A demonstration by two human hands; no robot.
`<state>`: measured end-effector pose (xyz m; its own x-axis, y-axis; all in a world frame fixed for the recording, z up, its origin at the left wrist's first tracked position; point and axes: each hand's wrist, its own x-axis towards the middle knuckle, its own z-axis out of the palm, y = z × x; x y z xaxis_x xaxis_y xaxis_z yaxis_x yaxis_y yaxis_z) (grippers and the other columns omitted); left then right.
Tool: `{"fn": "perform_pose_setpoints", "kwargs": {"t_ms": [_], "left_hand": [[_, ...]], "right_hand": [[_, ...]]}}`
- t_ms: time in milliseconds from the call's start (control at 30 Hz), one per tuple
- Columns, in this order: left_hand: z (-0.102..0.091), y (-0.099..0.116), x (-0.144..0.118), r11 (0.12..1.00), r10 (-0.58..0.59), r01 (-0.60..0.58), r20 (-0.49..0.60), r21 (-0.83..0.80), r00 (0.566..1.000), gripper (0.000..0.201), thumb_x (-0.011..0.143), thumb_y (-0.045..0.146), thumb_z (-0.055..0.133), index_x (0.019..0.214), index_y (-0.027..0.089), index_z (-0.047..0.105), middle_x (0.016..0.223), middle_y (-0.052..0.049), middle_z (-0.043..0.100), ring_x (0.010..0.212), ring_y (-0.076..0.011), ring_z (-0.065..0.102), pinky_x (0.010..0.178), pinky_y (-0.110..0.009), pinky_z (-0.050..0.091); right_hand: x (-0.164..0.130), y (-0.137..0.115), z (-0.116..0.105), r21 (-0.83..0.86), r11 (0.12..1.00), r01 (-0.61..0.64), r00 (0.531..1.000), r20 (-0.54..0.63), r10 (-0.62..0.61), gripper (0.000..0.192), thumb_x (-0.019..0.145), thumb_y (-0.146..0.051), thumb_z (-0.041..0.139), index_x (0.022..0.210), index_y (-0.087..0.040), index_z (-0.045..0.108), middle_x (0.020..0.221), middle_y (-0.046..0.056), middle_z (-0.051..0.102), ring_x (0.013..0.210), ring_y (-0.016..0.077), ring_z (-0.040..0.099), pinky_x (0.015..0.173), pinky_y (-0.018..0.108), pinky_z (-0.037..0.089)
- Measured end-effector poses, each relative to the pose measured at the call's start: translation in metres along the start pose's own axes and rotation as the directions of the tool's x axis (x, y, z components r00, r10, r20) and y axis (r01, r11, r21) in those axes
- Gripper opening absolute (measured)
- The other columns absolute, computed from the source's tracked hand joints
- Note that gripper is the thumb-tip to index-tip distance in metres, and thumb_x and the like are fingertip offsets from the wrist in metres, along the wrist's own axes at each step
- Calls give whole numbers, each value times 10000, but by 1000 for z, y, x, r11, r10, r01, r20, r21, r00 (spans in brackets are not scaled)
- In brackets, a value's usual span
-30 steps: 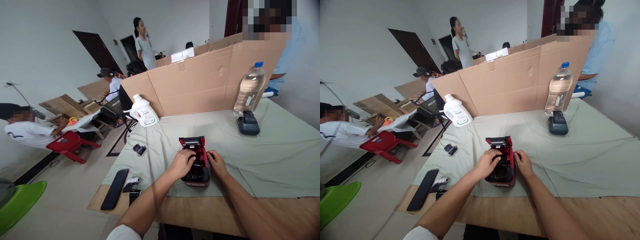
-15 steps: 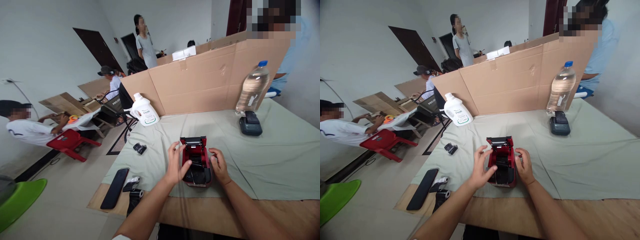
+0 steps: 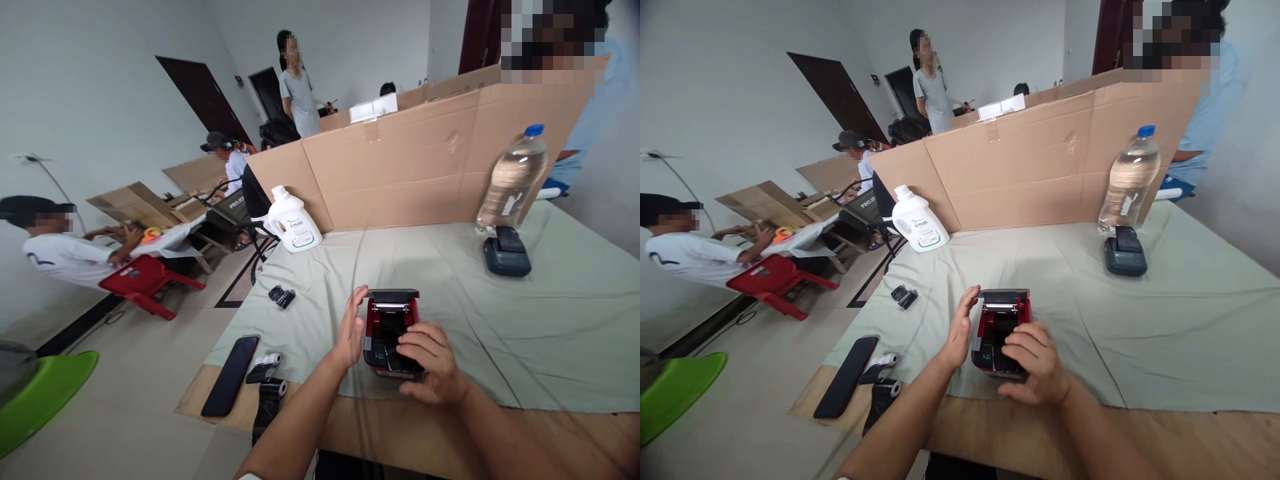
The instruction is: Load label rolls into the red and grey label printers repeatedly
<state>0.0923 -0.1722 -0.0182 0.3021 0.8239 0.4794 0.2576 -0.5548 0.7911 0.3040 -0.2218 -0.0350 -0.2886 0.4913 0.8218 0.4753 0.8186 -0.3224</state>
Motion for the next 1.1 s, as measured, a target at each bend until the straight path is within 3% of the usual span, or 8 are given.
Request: {"fn": "perform_pose_setpoints", "kwargs": {"t_ms": [133, 300, 567, 667, 733, 833, 933, 1100], "left_hand": [[0, 0, -8, 996, 93, -93, 3, -13, 996, 561, 955, 517, 238, 1405, 202, 353, 1466, -140, 339, 1381, -279, 274, 1124, -493, 240], [4, -2, -17, 986, 160, -161, -26, -37, 987, 534, 952, 498, 268, 1360, 180, 400, 1436, -157, 359, 1356, -302, 307, 1117, -535, 236], [7, -2, -25, 982, 186, -187, -45, -10, 981, 500, 948, 487, 288, 1318, 180, 424, 1400, -166, 389, 1336, -309, 333, 1092, -550, 266], [7, -5, -31, 979, 202, -202, -33, 11, 979, 492, 937, 511, 294, 1258, 178, 461, 1355, -167, 423, 1323, -320, 343, 1073, -562, 286], [8, -8, -37, 979, 205, -204, -14, 26, 979, 481, 932, 519, 300, 1211, 175, 487, 1317, -167, 442, 1319, -326, 343, 1065, -563, 297], [12, -12, -44, 979, 198, -197, -16, 48, 980, 469, 937, 505, 285, 1191, 171, 495, 1292, -165, 443, 1319, -326, 337, 1067, -562, 296], [18, -15, -48, 977, 207, -203, -54, 66, 977, 461, 942, 482, 265, 1197, 173, 492, 1290, -161, 436, 1315, -323, 342, 1067, -565, 292], [25, -17, -49, 972, 226, -218, -105, 87, 968, 444, 955, 436, 236, 1193, 170, 499, 1269, -159, 453, 1303, -313, 361, 1057, -568, 304]], "right_hand": [[3, -9, 6, -90, 992, 93, 989, 122, -82, 305, 720, -508, 684, 906, -268, 675, 834, 44, 714, 854, 242, 623, 783, 415, 455], [7, -14, 9, -117, 991, 68, 998, -3, -69, 72, 779, -247, 674, 843, -218, 653, 779, 26, 705, 801, 195, 602, 755, 373, 450], [10, -26, 7, -97, 993, 70, 996, -46, -75, 58, 826, -211, 638, 884, -203, 647, 771, 26, 702, 797, 190, 590, 744, 361, 454], [9, -25, 8, -81, 994, 75, 997, 14, -74, 30, 819, -213, 640, 849, -214, 637, 750, 13, 688, 788, 181, 594, 756, 360, 450], [8, -22, 8, -91, 994, 63, 998, 33, -60, 63, 811, -262, 650, 856, -222, 636, 773, 20, 685, 814, 190, 599, 773, 372, 452], [5, -15, 8, -176, 984, -21, 1000, -26, 17, 268, 784, -398, 657, 969, -204, 640, 939, 89, 682, 955, 258, 589, 846, 442, 453], [4, -10, 9, -195, 976, -99, 995, -5, 100, 443, 770, -461, 638, 1098, -166, 611, 1042, 134, 652, 1018, 293, 576, 899, 485, 452], [1, -9, 14, -200, 972, -121, 993, -6, 122, 403, 780, -354, 620, 1127, -152, 584, 997, 121, 670, 976, 265, 606, 903, 459, 468]]}}
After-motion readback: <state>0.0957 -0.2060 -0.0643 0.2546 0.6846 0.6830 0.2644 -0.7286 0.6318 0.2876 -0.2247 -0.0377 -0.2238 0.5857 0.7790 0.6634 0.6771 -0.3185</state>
